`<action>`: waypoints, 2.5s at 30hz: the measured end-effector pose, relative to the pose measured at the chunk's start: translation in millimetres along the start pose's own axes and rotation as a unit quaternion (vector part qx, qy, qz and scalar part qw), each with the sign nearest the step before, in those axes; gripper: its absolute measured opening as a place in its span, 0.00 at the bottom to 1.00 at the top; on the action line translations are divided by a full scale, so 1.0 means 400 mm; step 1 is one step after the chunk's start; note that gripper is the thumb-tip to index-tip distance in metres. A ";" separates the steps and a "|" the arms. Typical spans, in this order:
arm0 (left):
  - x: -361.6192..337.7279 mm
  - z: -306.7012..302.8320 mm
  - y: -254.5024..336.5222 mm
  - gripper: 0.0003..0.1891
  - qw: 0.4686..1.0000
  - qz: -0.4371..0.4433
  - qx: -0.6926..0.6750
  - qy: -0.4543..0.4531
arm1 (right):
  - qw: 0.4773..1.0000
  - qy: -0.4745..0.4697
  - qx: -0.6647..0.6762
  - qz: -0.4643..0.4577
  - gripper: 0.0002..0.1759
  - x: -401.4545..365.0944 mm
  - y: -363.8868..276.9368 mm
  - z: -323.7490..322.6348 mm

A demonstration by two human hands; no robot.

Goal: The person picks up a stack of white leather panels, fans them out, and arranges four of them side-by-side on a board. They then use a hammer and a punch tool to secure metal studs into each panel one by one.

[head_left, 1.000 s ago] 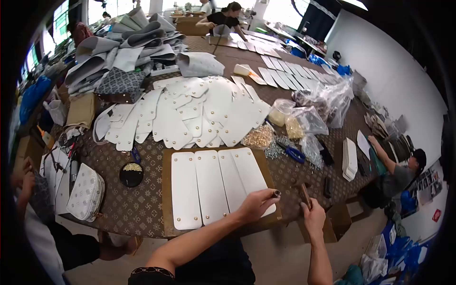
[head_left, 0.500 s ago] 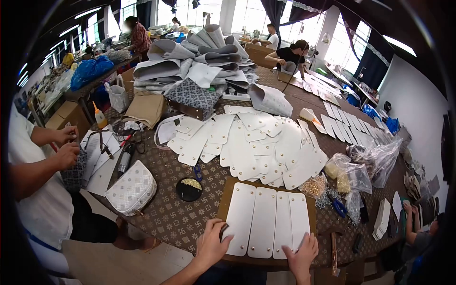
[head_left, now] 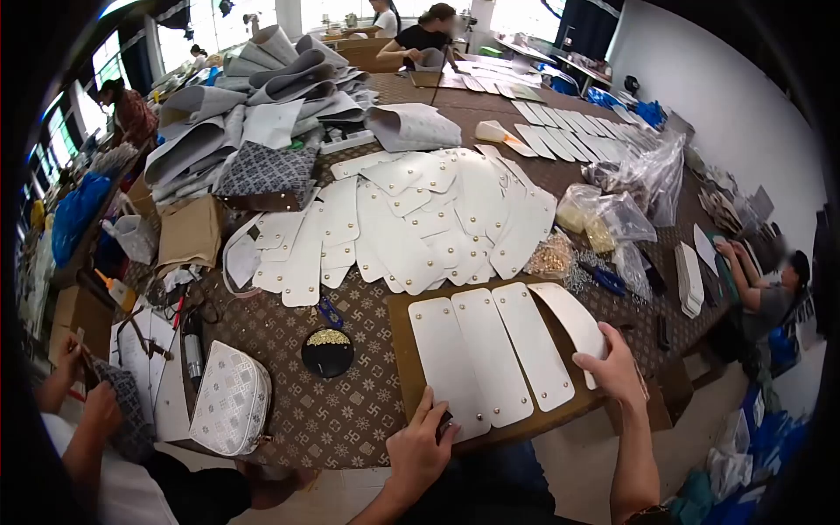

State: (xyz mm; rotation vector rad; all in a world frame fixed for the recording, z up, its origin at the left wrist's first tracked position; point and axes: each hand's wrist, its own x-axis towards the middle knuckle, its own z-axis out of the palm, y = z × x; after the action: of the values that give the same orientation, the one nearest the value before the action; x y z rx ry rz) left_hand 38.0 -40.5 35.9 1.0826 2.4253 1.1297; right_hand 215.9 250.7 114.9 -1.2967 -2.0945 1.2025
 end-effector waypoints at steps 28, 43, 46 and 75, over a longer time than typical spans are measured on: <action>0.009 0.006 -0.033 0.18 0.997 0.079 0.009 0.016 | 0.974 -0.028 -0.190 -0.119 0.28 -0.091 0.024 0.319; 0.002 -0.005 -0.012 0.17 0.998 0.055 0.000 -0.003 | 0.970 -0.118 0.205 -0.053 0.21 -0.072 -0.082 0.294; 0.000 0.012 -0.045 0.16 0.995 0.098 -0.028 0.004 | 0.979 -0.122 -0.027 -0.159 0.24 -0.092 0.013 0.391; 0.110 0.026 -0.019 0.29 0.960 -0.027 -0.233 0.150 | 0.891 -0.186 -0.163 -0.381 0.46 -0.064 -0.065 0.190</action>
State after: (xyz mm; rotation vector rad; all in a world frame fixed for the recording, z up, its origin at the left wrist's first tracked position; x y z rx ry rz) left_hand 9.1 -6.3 26.6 0.7326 2.1909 1.8378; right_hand 161.8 188.3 97.1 -0.2330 -2.7691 0.7888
